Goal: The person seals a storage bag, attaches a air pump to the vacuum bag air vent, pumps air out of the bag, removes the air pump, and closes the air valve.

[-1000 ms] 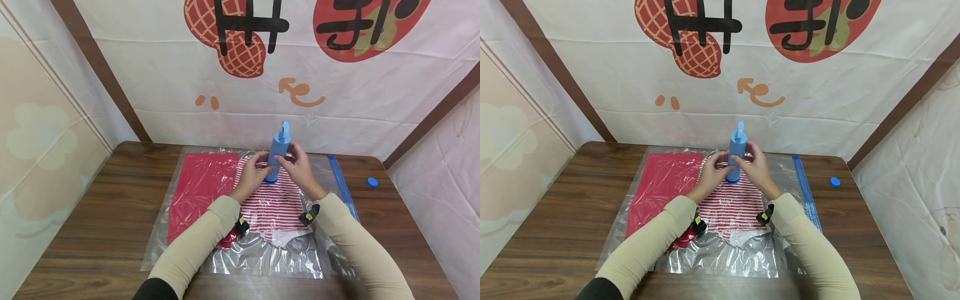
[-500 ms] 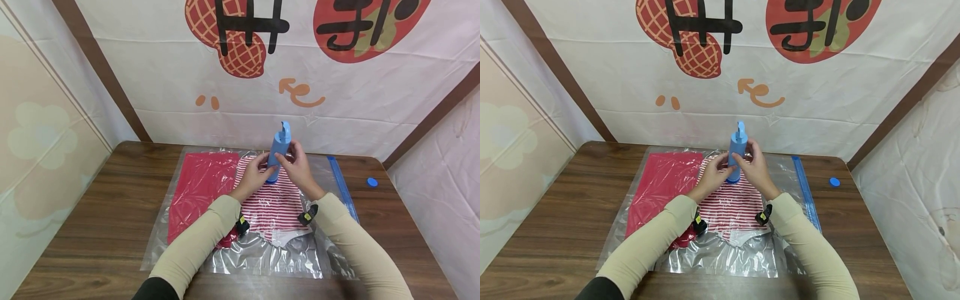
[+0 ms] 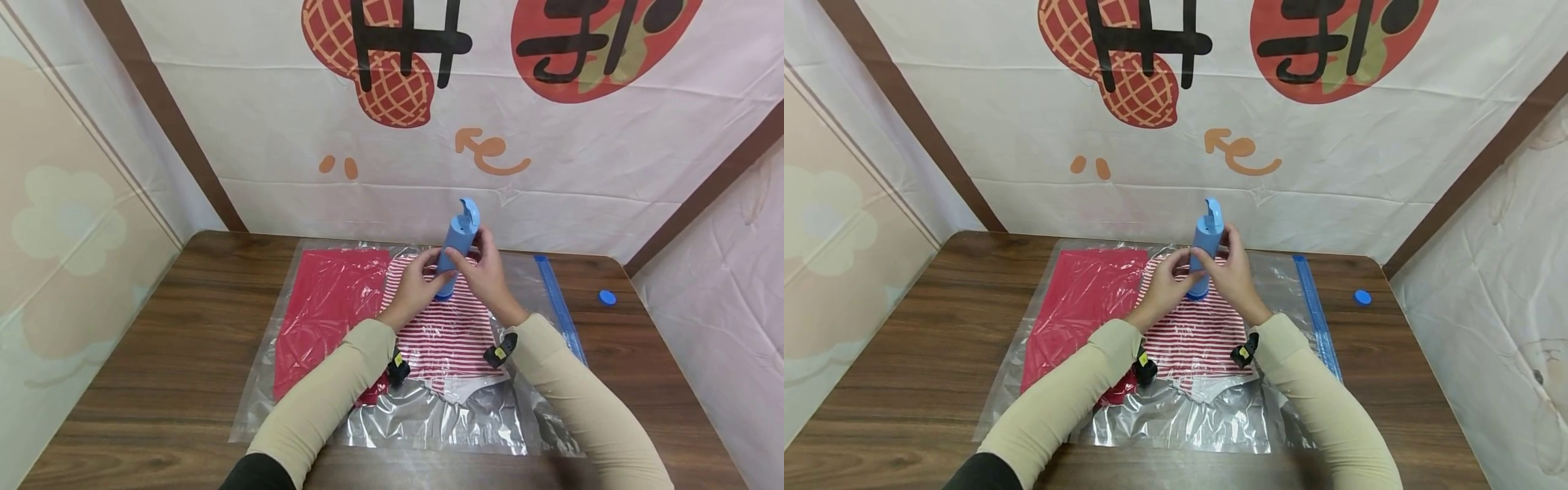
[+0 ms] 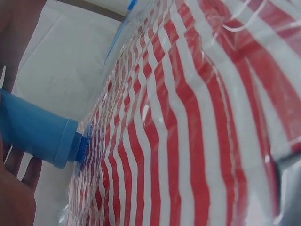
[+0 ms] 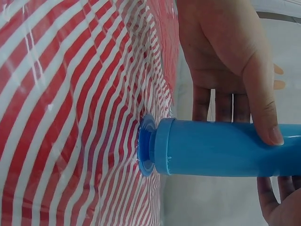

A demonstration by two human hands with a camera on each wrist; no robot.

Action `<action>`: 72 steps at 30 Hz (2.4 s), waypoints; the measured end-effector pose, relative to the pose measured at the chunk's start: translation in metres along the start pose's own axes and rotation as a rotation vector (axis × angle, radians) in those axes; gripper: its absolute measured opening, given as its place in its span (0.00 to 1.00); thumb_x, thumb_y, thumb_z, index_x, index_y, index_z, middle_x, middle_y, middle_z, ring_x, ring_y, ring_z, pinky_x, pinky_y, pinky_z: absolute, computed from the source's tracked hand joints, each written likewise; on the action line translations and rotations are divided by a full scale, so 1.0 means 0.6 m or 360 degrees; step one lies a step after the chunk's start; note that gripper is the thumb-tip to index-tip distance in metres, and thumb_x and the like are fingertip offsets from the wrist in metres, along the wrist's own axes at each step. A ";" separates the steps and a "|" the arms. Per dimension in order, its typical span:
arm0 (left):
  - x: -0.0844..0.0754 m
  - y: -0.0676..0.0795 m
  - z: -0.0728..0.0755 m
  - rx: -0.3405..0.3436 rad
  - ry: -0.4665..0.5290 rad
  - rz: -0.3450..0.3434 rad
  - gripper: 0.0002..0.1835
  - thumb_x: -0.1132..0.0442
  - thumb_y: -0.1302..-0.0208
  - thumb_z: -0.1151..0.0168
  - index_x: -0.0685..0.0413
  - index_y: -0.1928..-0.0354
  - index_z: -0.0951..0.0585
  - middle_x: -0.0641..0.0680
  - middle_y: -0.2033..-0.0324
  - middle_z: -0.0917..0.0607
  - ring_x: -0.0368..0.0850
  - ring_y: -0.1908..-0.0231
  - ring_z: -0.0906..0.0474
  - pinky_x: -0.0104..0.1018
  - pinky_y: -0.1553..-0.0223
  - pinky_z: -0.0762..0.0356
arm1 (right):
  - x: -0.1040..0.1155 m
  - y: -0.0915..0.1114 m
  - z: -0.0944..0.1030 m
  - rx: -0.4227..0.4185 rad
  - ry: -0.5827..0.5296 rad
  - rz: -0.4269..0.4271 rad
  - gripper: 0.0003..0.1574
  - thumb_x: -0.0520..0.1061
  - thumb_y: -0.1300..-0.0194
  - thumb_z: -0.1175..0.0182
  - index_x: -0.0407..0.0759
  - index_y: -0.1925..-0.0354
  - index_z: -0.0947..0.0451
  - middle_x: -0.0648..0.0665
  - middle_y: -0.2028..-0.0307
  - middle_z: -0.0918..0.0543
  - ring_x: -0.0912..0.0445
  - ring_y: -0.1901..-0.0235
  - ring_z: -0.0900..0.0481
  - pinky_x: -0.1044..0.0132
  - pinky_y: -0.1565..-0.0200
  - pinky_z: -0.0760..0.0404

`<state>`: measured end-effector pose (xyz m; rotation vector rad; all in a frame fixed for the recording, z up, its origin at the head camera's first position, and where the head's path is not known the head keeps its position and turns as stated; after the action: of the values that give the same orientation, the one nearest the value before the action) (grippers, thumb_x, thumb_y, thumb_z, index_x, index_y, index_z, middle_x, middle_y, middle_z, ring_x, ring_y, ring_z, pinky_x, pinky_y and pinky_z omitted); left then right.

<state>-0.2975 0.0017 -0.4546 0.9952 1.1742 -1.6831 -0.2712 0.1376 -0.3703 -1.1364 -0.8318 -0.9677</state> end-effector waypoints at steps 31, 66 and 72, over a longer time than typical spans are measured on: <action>-0.022 0.001 0.019 0.0056 -0.0015 0.0020 0.25 0.60 0.33 0.30 0.58 0.37 0.24 0.57 0.50 0.16 0.48 0.49 0.18 0.40 0.50 0.17 | -0.008 -0.014 0.008 0.0045 -0.0068 0.0014 0.34 0.34 0.23 0.47 0.30 0.26 0.48 0.28 0.34 0.32 0.42 0.35 0.30 0.45 0.34 0.31; -0.112 0.019 0.253 0.0156 -0.0550 0.0287 0.29 0.53 0.29 0.35 0.68 0.37 0.26 0.66 0.48 0.18 0.59 0.50 0.17 0.53 0.48 0.17 | -0.104 0.091 0.078 0.1068 0.1116 -0.0120 0.56 0.49 0.40 0.25 0.25 0.27 0.43 0.23 0.29 0.38 0.29 0.29 0.40 0.35 0.30 0.40; -0.119 0.045 0.327 0.0160 -0.0676 0.0412 0.33 0.48 0.28 0.38 0.71 0.36 0.27 0.69 0.46 0.19 0.62 0.48 0.19 0.55 0.48 0.18 | -0.121 0.118 0.082 0.1175 0.1253 -0.0222 0.59 0.54 0.41 0.25 0.29 0.25 0.42 0.22 0.27 0.42 0.29 0.28 0.44 0.35 0.30 0.40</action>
<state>-0.2759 -0.1789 -0.3481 0.7602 0.6603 -1.6498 -0.2344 0.2087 -0.4497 -0.0302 -0.5303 -0.9865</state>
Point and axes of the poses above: each hand's wrist, its own y-axis away from the middle knuckle, its own z-axis out of the back of the hand, x = y × z, the point moved 3 cm from there along -y, towards the middle knuckle
